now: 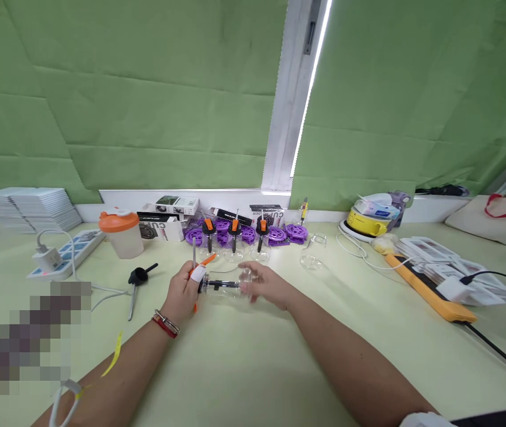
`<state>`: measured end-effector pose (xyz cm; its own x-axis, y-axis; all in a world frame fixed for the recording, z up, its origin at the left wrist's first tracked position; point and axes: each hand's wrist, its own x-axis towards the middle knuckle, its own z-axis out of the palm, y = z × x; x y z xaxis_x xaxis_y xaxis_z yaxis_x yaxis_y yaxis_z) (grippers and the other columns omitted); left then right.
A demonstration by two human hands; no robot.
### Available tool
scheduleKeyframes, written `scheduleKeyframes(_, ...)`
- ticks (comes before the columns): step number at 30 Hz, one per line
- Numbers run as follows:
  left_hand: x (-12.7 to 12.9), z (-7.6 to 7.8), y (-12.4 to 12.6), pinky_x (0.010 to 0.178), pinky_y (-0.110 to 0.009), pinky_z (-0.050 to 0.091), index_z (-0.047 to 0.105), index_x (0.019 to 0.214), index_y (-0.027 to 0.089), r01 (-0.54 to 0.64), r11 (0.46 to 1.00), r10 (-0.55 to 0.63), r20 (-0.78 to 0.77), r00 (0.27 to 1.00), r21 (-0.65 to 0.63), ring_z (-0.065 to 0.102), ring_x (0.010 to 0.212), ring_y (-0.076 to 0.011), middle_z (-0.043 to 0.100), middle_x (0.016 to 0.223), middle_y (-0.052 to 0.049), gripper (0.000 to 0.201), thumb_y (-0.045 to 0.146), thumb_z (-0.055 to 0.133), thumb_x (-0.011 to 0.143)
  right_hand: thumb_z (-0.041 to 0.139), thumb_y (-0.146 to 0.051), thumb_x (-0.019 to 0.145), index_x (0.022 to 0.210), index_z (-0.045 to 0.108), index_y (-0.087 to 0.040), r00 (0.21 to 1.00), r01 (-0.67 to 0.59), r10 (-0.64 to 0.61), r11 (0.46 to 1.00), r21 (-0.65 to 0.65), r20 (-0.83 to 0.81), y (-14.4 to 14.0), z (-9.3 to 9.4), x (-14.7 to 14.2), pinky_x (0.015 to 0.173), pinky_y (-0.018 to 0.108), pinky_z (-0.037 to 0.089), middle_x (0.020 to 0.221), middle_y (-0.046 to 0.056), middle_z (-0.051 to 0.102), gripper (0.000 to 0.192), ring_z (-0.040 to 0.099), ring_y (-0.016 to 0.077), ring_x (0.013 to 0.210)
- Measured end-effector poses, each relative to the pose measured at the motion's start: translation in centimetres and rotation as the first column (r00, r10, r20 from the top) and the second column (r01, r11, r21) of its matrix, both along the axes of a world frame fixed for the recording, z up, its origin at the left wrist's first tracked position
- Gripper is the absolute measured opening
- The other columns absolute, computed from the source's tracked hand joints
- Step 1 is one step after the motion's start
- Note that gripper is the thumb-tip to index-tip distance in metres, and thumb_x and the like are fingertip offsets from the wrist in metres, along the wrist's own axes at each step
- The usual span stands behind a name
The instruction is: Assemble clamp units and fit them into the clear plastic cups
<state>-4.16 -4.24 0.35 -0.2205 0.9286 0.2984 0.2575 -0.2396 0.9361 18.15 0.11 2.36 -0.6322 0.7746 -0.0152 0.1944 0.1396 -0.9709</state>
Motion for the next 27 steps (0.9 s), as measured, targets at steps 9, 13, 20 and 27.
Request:
scheduleKeyframes(9, 0.1, -0.7, 0.1, 0.041, -0.019, 0.032, 0.048, 0.079, 0.021, 0.002, 0.999, -0.001, -0.034, 0.999, 0.035, 0.038, 0.044, -0.0087, 0.049, 0.059, 0.004, 0.025, 0.044, 0.043, 0.087, 0.045, -0.060, 0.083, 0.136, 0.030, -0.023, 0.998, 0.047, -0.052, 0.992, -0.113, -0.043, -0.5, 0.3, -0.4, 0.073, 0.041, 0.051, 0.127, 0.017, 0.045, 0.066, 0.062, 0.0220, 0.089)
scheduleKeyframes(13, 0.3, -0.5, 0.2, 0.041, -0.019, 0.033, 0.047, 0.074, 0.020, -0.037, 0.999, 0.036, 0.051, 0.998, 0.014, 0.039, 0.046, -0.0087, 0.046, 0.059, 0.004, 0.027, 0.045, 0.046, 0.083, 0.071, -0.045, 0.068, 0.136, 0.033, -0.024, 0.993, 0.028, -0.064, 0.944, 0.330, 0.101, -0.8, 0.2, -0.2, 0.083, 0.042, 0.050, 0.127, 0.013, 0.045, 0.080, 0.056, 0.0252, 0.103)
scheduleKeyframes(20, 0.2, 1.1, 0.4, 0.036, -0.018, 0.032, 0.043, 0.068, 0.020, -0.157, 0.979, 0.191, 0.312, 0.931, -0.130, 0.040, 0.045, -0.0078, 0.039, 0.056, 0.006, 0.032, 0.050, 0.050, 0.078, 0.048, -0.003, 0.083, 0.119, 0.049, -0.024, 0.977, -0.135, -0.162, 0.034, 0.990, 0.139, 0.0, 0.2, 0.1, 0.107, 0.047, 0.034, 0.129, 0.009, 0.047, 0.042, 0.029, 0.0227, 0.134)
scheduleKeyframes(27, -1.1, 0.2, 1.2, 0.033, -0.018, 0.028, 0.044, 0.069, 0.020, -0.255, 0.963, 0.271, 0.312, 0.911, -0.091, 0.043, 0.044, -0.0088, 0.038, 0.056, 0.006, 0.032, 0.050, 0.045, 0.079, 0.058, -0.014, 0.079, 0.118, 0.047, -0.021, 0.907, 0.117, -0.404, -0.026, 0.993, -0.117, 3.6, 0.1, 4.3, 0.105, 0.052, 0.034, 0.129, 0.012, 0.050, 0.041, 0.033, 0.0270, 0.132)
